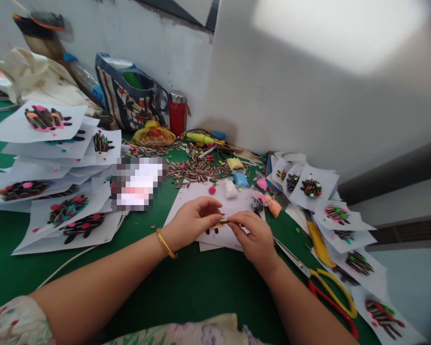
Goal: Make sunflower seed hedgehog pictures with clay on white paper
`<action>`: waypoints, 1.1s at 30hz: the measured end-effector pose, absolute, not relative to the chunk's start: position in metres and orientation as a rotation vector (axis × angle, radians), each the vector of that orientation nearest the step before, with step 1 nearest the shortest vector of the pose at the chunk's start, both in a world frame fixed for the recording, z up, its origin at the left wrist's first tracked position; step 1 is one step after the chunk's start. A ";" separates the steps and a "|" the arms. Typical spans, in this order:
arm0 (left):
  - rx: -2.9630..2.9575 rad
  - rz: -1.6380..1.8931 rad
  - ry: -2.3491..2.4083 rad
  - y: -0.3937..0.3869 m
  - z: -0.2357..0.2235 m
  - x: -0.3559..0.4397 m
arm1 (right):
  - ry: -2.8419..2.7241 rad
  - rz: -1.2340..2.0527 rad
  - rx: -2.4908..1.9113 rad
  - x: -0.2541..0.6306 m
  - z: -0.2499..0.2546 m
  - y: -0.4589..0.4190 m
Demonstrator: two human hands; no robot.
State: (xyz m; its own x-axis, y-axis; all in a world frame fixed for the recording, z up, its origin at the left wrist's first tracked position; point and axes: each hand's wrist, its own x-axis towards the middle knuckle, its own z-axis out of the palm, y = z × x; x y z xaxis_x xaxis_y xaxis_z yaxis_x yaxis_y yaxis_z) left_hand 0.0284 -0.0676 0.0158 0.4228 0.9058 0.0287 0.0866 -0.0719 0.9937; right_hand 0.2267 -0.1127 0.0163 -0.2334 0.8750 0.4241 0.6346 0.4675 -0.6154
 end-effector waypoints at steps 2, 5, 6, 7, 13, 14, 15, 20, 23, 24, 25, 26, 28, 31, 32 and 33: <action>1.763 0.908 1.103 -0.061 0.017 0.022 | -2.038 0.404 -1.332 0.230 0.014 -0.110; 2.089 0.806 1.290 -0.052 0.016 0.013 | -2.179 0.386 -1.430 0.233 0.010 -0.106; 2.153 0.744 1.322 -0.049 0.015 0.012 | -2.210 0.374 -1.450 0.233 0.009 -0.106; 2.198 0.683 1.342 -0.047 0.013 0.010 | -2.230 0.358 -1.462 0.232 0.008 -0.106; 2.278 0.502 1.394 -0.044 0.003 0.011 | -2.280 0.253 -1.480 0.225 0.005 -0.107; 2.275 0.498 1.400 -0.044 0.002 0.011 | -2.286 0.239 -1.487 0.224 0.004 -0.107; 2.272 0.497 1.405 -0.044 0.002 0.011 | -2.289 0.226 -1.495 0.223 0.004 -0.107; 2.283 0.503 1.393 -0.044 0.001 0.011 | -2.316 0.173 -1.517 0.217 0.002 -0.108; 2.304 0.504 1.388 -0.044 0.001 0.011 | -2.345 0.118 -1.529 0.213 0.001 -0.108; 2.307 0.504 1.391 -0.044 0.001 0.011 | -2.353 0.098 -1.534 0.212 0.001 -0.108; 2.307 0.502 1.393 -0.045 0.002 0.011 | -2.362 0.079 -1.538 0.211 0.001 -0.108; 2.306 0.498 1.393 -0.045 0.002 0.011 | -2.371 0.060 -1.543 0.210 0.001 -0.108; 2.302 0.490 1.389 -0.045 0.003 0.012 | -2.391 0.025 -1.550 0.209 0.001 -0.108; 2.296 0.482 1.388 -0.045 0.004 0.012 | -2.414 -0.007 -1.559 0.208 0.001 -0.108; 2.297 0.483 1.388 -0.045 0.005 0.012 | -2.416 -0.008 -1.561 0.208 0.001 -0.108; 2.298 0.486 1.389 -0.045 0.005 0.011 | -2.415 -0.006 -1.562 0.208 0.001 -0.108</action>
State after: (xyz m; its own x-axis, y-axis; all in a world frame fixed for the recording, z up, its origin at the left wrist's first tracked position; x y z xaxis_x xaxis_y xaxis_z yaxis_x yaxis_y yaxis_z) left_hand 0.0115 -0.0447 0.0046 0.4429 0.8927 0.0832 0.7498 -0.4197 0.5116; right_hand 0.2077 -0.1079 0.0005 -0.3856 0.8954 0.2225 0.8965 0.4206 -0.1393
